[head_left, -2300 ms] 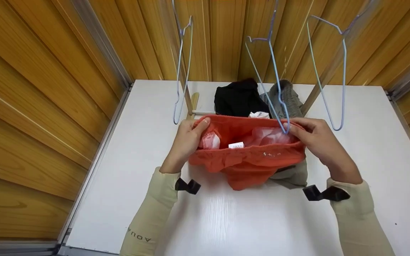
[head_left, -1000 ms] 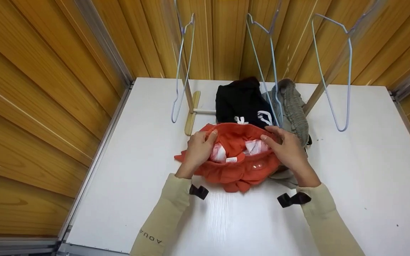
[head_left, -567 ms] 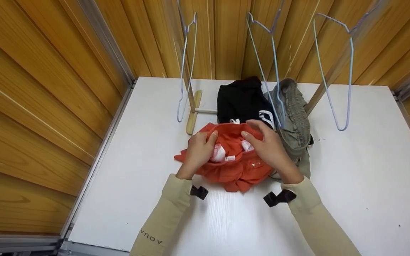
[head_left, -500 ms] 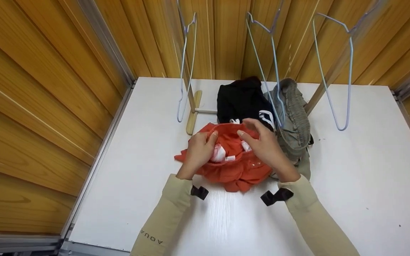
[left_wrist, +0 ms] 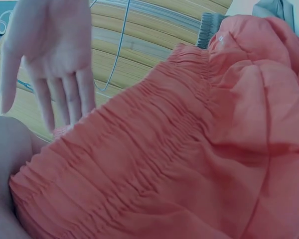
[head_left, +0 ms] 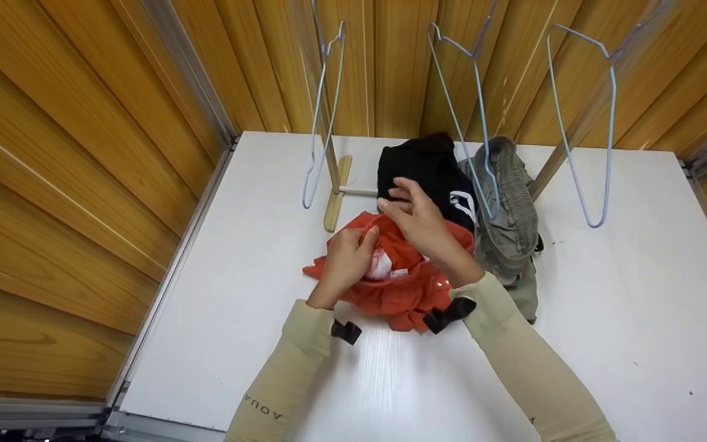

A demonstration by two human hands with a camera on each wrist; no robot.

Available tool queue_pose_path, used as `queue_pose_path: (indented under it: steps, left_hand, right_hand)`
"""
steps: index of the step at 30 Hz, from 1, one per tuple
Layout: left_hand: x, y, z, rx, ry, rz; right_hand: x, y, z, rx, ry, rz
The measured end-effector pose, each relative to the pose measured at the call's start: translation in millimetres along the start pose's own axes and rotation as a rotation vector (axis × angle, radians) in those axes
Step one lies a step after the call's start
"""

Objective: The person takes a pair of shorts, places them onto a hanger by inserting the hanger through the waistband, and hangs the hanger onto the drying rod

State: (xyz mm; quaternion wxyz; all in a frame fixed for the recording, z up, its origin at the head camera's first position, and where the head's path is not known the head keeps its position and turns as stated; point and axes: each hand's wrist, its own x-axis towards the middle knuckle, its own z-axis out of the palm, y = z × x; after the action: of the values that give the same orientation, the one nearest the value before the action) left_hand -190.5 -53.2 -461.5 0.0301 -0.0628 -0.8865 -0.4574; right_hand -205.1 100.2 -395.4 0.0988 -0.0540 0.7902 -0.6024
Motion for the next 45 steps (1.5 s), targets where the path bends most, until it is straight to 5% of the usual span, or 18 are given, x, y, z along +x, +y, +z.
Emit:
queue_pose_path:
  steps: [8, 26, 45]
  left_hand:
    - [-0.3, -2.1, -2.4, -0.008, -0.003, -0.027]
    - [1.2, -4.5, 0.2, 0.025, 0.003, -0.013]
    - [-0.5, -6.3, 4.7, 0.021, 0.003, 0.011]
  right_hand:
    - [14.3, -18, 20, -0.031, -0.053, -0.012]
    - [35.6, -36, 44, 0.226, -0.138, 0.061]
    - [46.3, -48, 67, 0.348, -0.113, 0.117]
